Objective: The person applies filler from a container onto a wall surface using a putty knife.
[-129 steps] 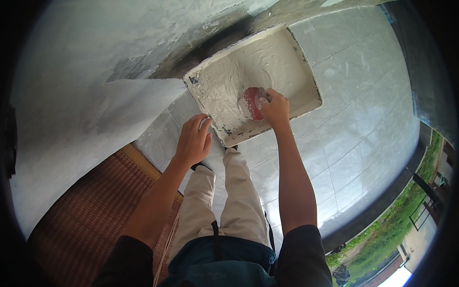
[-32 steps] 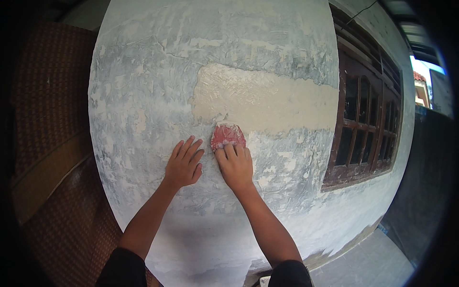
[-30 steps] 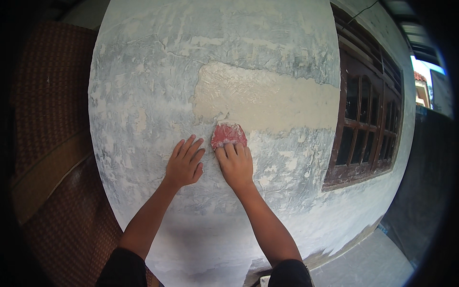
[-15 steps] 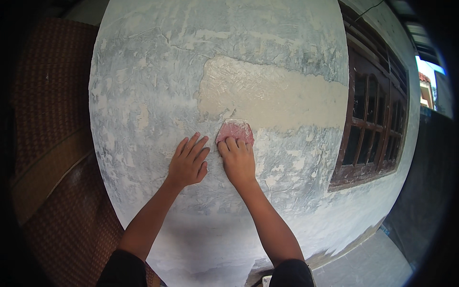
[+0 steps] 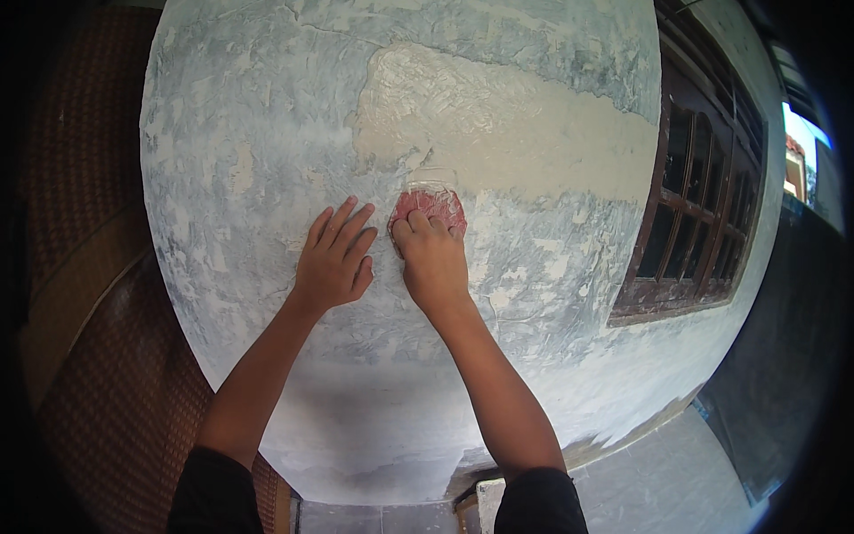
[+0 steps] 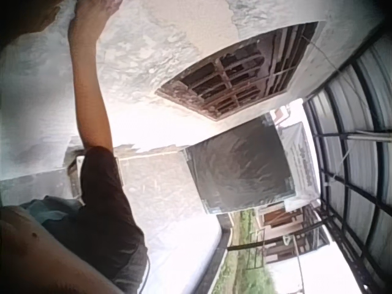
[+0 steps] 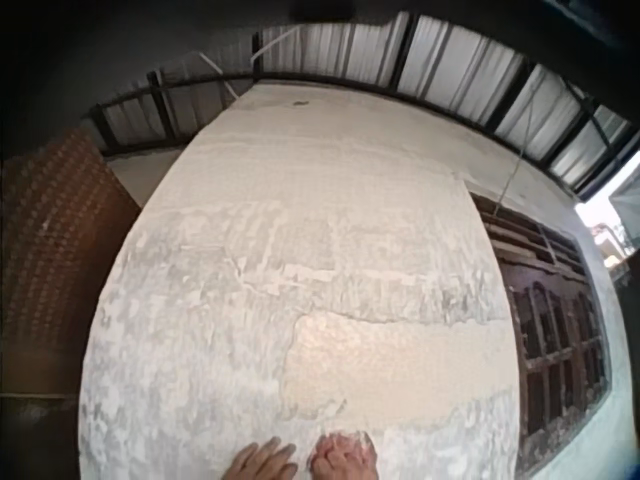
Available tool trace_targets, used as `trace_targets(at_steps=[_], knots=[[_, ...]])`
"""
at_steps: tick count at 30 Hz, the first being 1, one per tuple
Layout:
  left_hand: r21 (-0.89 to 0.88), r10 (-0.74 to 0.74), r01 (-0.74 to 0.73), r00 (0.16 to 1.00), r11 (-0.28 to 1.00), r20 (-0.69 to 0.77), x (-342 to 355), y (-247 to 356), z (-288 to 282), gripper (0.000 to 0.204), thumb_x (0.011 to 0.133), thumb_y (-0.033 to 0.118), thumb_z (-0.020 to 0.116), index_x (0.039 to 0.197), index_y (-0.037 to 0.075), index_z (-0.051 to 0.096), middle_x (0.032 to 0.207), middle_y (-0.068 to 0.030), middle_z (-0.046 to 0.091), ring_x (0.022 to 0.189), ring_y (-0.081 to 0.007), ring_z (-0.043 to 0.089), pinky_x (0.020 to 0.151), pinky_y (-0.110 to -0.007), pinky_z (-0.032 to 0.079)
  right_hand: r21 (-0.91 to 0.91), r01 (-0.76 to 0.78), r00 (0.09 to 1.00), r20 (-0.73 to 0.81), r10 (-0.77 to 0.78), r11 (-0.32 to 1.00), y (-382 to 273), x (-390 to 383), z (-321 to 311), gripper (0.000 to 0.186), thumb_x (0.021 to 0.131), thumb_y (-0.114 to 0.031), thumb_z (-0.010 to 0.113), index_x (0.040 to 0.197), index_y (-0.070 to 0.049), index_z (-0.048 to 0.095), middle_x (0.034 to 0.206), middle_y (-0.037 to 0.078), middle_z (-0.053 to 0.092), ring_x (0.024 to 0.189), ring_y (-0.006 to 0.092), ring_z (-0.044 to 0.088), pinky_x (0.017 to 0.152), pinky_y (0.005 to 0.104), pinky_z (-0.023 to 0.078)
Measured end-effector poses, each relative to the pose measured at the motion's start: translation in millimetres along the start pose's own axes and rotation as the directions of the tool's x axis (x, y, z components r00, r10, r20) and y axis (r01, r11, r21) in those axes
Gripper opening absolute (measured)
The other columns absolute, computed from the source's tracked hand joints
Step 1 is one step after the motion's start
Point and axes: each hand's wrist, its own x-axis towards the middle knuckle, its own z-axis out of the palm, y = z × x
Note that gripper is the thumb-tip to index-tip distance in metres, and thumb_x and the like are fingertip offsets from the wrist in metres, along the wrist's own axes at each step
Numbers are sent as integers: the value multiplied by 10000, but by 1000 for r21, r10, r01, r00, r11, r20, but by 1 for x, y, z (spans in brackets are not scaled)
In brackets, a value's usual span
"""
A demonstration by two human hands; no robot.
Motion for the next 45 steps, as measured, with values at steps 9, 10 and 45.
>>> trace_targets(at_steps=[9, 10, 45], knots=[[7, 24, -24, 1000, 1000, -11, 1, -1, 4, 344, 817, 174, 565, 1138, 63, 612, 1454, -124, 492, 1386, -329, 418, 1133, -520, 311, -20, 49, 999, -7, -50, 999, 7, -16, -3, 166, 756, 28, 607, 880, -82, 618, 887, 73, 577, 858, 276, 623, 731, 438, 457], [6, 24, -24, 1000, 1000, -7, 1, 0, 6, 342, 819, 176, 564, 1138, 63, 613, 1455, -126, 491, 1387, -329, 416, 1134, -520, 310, -23, 70, 997, -16, -70, 997, 6, -20, -9, 162, 750, 28, 611, 872, -80, 612, 881, 74, 574, 851, 276, 622, 722, 432, 461], [-96, -58, 41, 981, 995, -188, 11, 12, 17, 203, 849, 145, 529, 1022, 40, 539, 1316, -206, 539, 1331, -394, 471, 1106, -529, 358, 582, -68, 994, -27, 103, 810, 80, 118, -106, 308, 769, 37, 574, 1065, -49, 570, 898, 199, 688, 944, 397, 658, 904, 452, 437]])
